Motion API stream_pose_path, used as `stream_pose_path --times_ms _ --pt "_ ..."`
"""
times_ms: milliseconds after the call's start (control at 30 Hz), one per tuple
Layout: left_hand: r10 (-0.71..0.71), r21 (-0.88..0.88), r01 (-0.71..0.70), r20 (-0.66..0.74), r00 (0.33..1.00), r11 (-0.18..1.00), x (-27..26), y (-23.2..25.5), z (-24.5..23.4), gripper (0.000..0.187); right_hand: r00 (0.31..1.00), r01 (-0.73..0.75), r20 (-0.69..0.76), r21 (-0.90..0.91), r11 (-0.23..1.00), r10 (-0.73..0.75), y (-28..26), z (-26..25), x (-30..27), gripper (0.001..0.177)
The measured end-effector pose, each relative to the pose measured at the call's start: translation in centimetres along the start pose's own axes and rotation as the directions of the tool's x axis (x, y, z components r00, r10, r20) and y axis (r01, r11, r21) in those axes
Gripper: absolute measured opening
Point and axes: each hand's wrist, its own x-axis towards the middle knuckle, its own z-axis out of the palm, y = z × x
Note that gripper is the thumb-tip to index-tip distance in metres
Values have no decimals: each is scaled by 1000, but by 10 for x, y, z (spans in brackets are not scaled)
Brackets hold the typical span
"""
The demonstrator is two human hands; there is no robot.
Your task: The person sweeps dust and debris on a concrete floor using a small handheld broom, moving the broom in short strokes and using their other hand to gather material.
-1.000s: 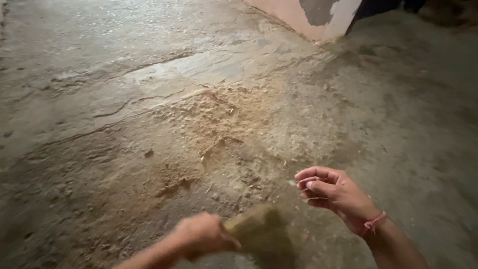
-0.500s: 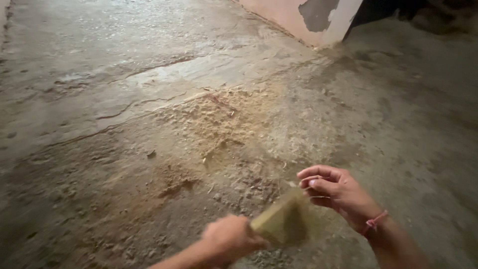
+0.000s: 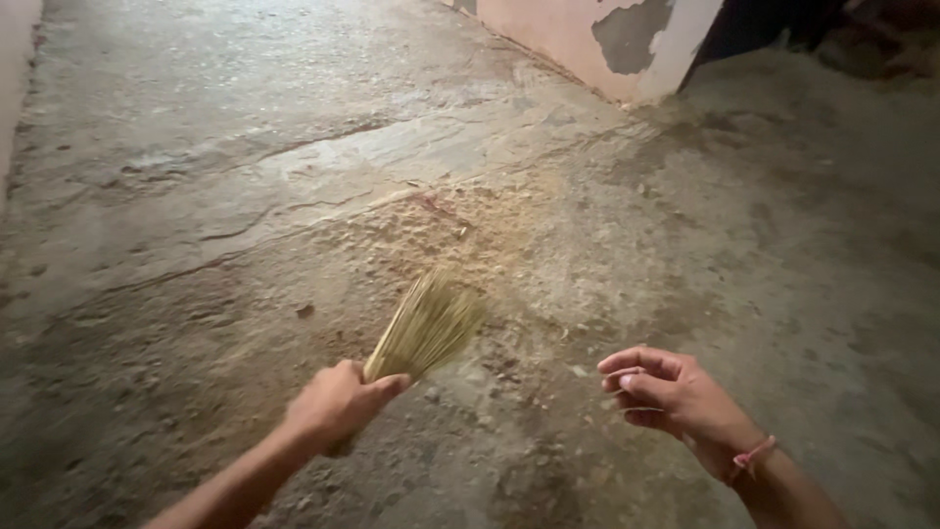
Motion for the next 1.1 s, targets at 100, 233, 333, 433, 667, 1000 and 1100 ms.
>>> stream_pose_path --times_ms 100,233,333,433,667,1000,1100 --pt "141 -492 -121 5 990 862 -6 -17 26 28 1000 15 10 -1 1000 -15 -3 10 2 24" --pt "372 -795 -431 -280 885 426 10 -34 99 28 996 59 66 -12 998 -58 -5 33 3 25" --pt "387 -711 -403 -197 901 577 18 -56 127 38 991 71 118 -29 997 -67 -5 43 3 26" --pt "301 -633 -361 -206 931 685 17 -52 131 35 991 71 124 -97 993 -59 2 49 7 27" --pt "296 -854 -346 -239 925 389 7 -50 141 39 912 395 287 -429 812 -292 20 106 15 64" --pt "440 -465 -347 105 892 814 -40 -59 53 41 950 257 295 -554 792 -101 -14 204 0 35" --pt "411 -401 -359 50 910 843 -46 -80 -16 28 950 304 286 -744 595 -128 1 220 -13 34"
